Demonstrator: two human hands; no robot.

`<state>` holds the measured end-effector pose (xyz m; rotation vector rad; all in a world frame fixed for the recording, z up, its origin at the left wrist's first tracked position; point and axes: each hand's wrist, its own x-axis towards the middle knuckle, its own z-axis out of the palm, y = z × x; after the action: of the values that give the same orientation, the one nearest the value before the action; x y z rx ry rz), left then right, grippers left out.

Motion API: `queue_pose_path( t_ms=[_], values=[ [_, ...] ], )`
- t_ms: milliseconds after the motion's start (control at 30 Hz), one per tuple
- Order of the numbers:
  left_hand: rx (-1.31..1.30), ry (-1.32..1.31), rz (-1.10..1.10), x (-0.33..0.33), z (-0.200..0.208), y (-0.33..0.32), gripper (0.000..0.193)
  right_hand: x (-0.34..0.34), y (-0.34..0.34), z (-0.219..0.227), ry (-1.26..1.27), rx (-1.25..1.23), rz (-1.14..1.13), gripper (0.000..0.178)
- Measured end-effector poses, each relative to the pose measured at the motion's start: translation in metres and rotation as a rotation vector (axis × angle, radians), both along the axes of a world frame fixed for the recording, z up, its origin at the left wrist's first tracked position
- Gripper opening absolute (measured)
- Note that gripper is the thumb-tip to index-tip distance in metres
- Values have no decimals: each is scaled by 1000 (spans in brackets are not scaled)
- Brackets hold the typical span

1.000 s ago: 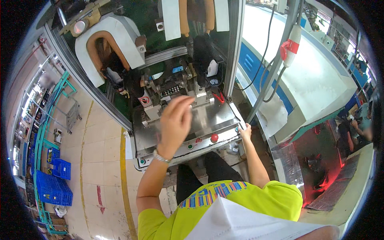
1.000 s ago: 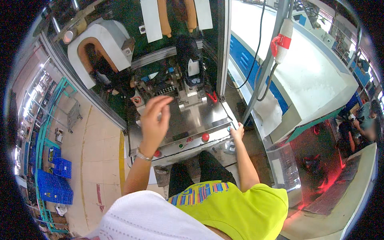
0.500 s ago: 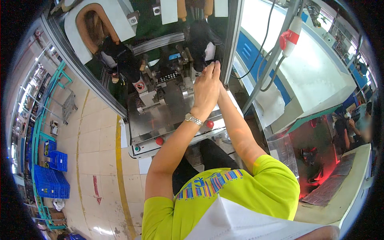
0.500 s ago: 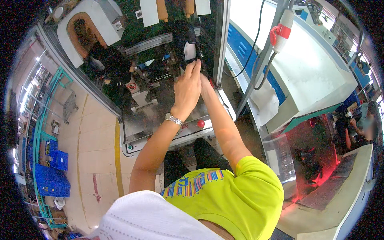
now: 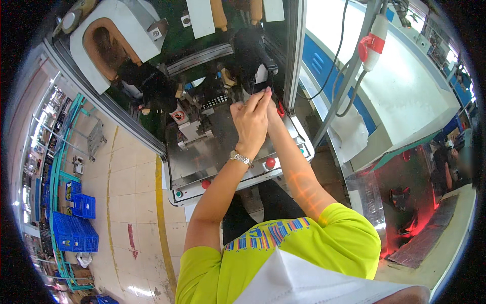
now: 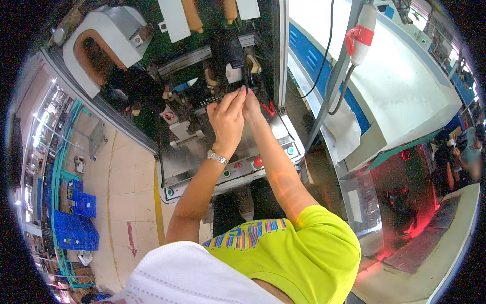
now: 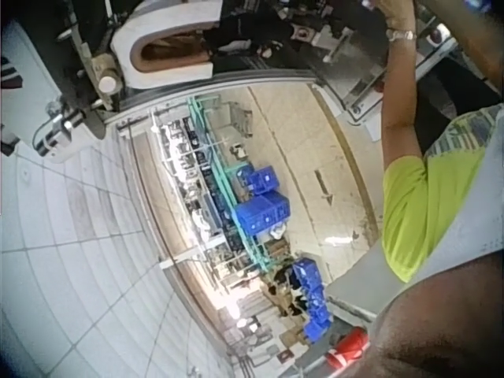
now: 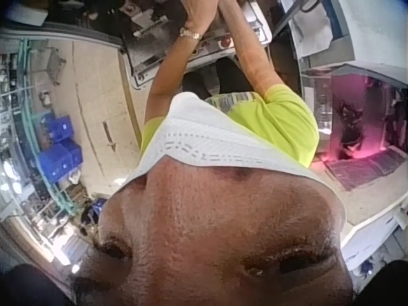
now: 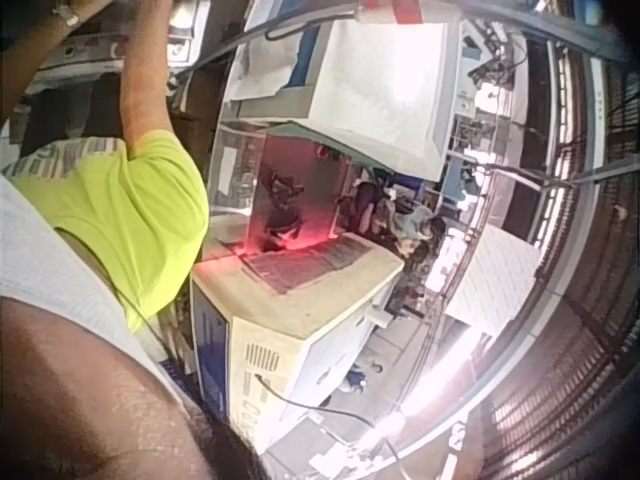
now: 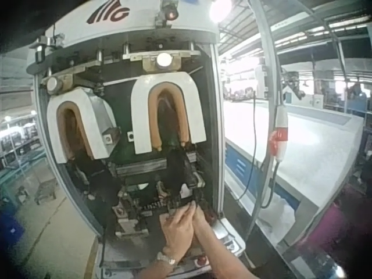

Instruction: Using factory machinery to shape and process shoe components during manufacturing.

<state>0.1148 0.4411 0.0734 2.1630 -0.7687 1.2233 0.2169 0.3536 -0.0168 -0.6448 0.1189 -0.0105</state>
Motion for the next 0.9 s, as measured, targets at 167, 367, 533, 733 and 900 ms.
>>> queue_pose_path(
  t_ms=[167,367,533,733,900],
  values=[
    [-83,1,-17,-1,-1,-12,28,26,-19,-34,-61,143,9,9],
    [-93,-17,3,2,-8,-15,27,33,-26,-43,-69,200,-25,8],
    [-68,33,30,0,-7,-2,25,16,-12,-31,-187,160,-10,7],
    [-151,-262,-58,-17,46,83,16,-39,-88,-61,-3,-767,-389,30],
    [-458,-341,456,32,91,215,25,-135,-176,-221,464,-1052,-243,63]
  ],
)
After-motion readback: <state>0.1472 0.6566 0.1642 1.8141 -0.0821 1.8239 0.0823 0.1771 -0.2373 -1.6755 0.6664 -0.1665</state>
